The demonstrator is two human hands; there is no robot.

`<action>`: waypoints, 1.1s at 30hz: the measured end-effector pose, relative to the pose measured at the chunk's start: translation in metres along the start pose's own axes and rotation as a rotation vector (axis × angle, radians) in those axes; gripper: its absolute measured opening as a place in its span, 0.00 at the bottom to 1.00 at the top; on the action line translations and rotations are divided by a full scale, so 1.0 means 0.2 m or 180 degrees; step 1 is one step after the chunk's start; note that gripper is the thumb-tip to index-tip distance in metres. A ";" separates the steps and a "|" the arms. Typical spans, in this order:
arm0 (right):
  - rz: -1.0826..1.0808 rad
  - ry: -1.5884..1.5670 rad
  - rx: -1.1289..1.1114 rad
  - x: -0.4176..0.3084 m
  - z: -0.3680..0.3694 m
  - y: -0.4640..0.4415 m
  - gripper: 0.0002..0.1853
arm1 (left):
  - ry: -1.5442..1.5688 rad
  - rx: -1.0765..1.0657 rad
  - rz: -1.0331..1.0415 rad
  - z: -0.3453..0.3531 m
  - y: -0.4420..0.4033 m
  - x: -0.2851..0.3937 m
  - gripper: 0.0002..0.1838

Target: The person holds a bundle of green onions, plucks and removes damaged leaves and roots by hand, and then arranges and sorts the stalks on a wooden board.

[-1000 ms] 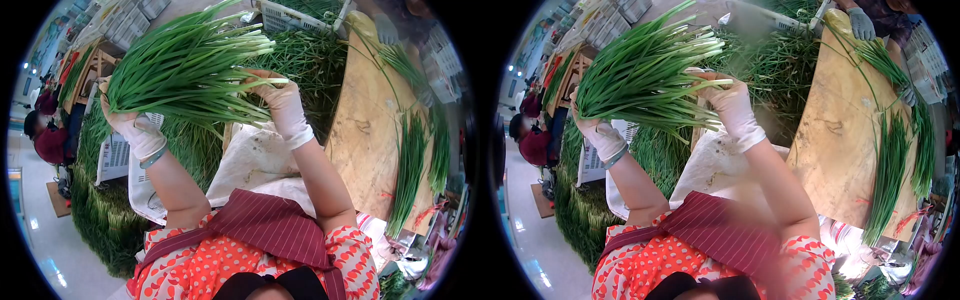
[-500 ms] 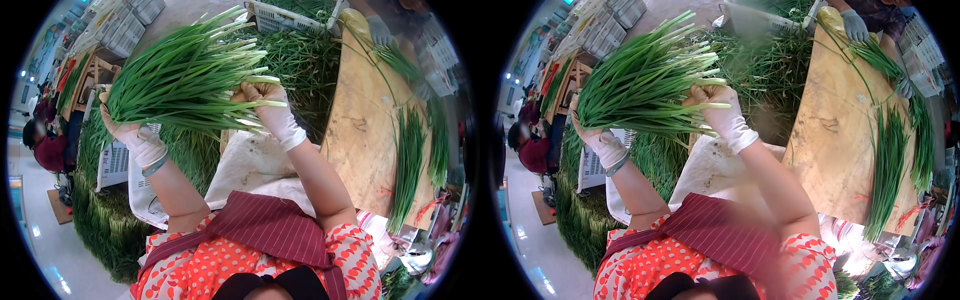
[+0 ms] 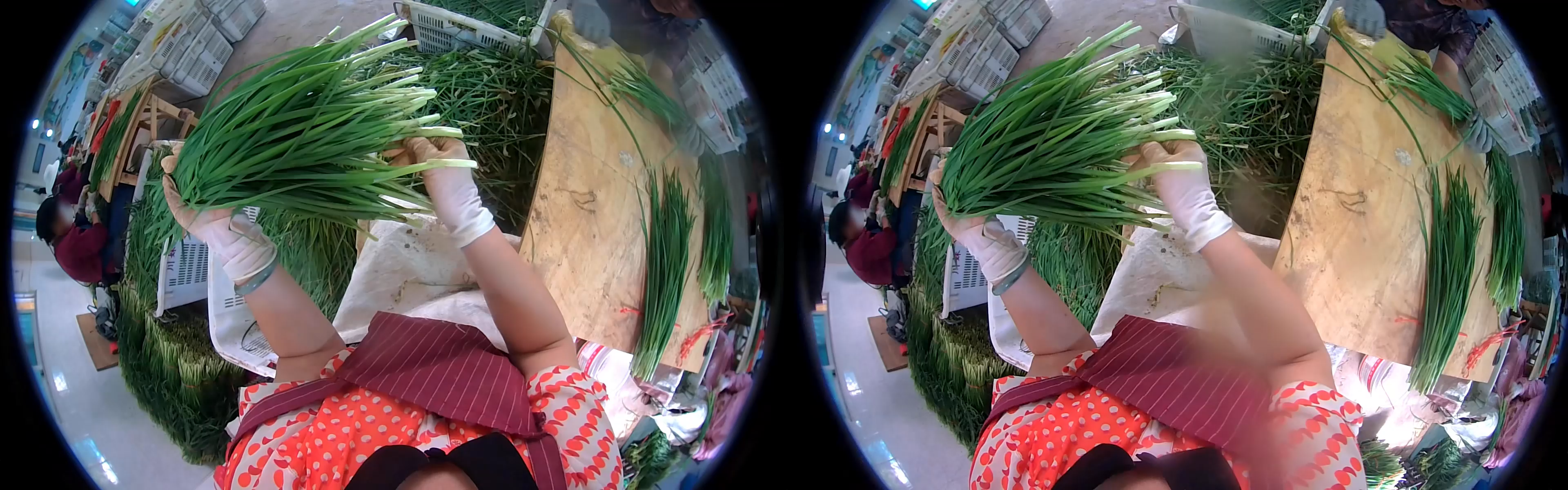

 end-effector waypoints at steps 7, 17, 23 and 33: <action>-0.1857 0.1718 0.0991 -0.02 -0.11 -0.05 0.10 | -0.0411 0.0927 0.0586 -0.11 0.02 0.12 0.18; -0.0908 0.0623 0.1304 0.09 -0.61 -0.34 0.15 | -0.0452 0.0786 0.0891 -0.11 0.04 0.21 0.19; 0.0014 0.0693 -0.1720 0.05 -0.03 0.08 0.19 | -0.0308 0.1205 0.0686 -0.19 0.02 0.24 0.17; 0.1604 -0.1213 -0.0236 0.23 0.02 0.10 0.11 | -0.0545 0.1114 0.0989 0.02 0.07 0.06 0.13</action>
Point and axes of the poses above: each hand's wrist, its own y-axis away from the middle knuckle, its own z-axis out of the palm, x = y × z, the point moved 6 cm from there along -y, towards the middle knuckle, and after that the axes turned 14 degrees about x, right-handed, at the moved point
